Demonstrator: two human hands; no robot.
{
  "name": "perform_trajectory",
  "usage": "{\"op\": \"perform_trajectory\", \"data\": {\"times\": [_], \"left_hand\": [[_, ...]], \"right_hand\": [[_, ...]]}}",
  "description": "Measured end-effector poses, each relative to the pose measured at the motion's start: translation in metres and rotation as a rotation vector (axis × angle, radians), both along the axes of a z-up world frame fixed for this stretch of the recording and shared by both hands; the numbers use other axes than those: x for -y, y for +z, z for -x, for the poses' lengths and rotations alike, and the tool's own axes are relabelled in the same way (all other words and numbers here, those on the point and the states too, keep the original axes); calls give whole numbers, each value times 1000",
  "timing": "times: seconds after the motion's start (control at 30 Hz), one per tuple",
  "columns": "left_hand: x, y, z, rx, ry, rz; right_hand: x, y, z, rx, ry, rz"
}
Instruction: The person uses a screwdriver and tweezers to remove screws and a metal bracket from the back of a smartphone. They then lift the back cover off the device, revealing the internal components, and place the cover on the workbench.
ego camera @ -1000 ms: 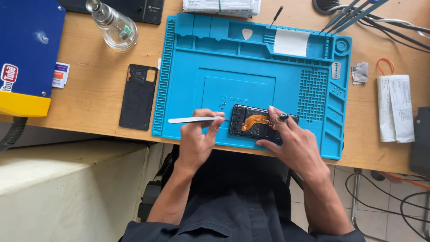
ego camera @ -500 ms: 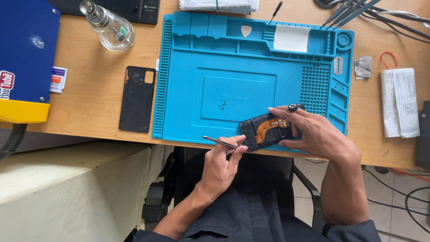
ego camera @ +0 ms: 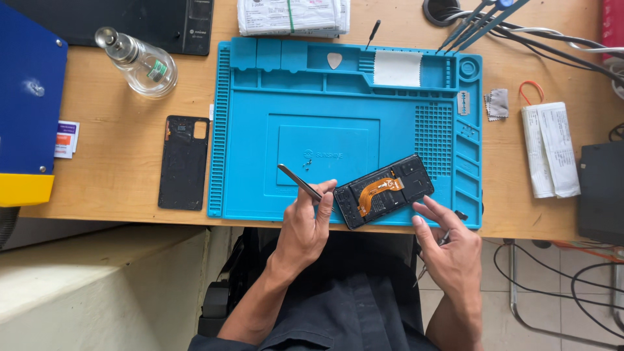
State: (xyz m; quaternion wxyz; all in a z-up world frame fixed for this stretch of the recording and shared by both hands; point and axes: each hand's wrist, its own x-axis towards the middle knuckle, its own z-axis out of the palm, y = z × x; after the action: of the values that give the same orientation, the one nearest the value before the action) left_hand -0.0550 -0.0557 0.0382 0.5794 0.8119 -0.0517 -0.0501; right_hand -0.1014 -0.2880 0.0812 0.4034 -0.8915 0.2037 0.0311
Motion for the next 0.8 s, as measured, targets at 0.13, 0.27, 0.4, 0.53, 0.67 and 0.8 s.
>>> {"op": "perform_trajectory", "data": {"times": [0.13,0.27,0.4,0.53,0.67,0.8], "left_hand": [[-6,3,-1,5,29,-29],[-10,18,4,44,18,-4],[-3,11,17,44,4,17],[10,2,30,33,-1,35],[26,0,34,79,-42,134],[22,-10,30,215,66,225]], "right_hand": [[-4,-7,-7,21,1,-199],[0,-22,-25,202,124,-289],[2,-30,-53,242,202,-265],[3,-22,-78,231,236,-267],[1,-29,-93,251,320,-347],[2,-25,-89,326,278,-440]]}}
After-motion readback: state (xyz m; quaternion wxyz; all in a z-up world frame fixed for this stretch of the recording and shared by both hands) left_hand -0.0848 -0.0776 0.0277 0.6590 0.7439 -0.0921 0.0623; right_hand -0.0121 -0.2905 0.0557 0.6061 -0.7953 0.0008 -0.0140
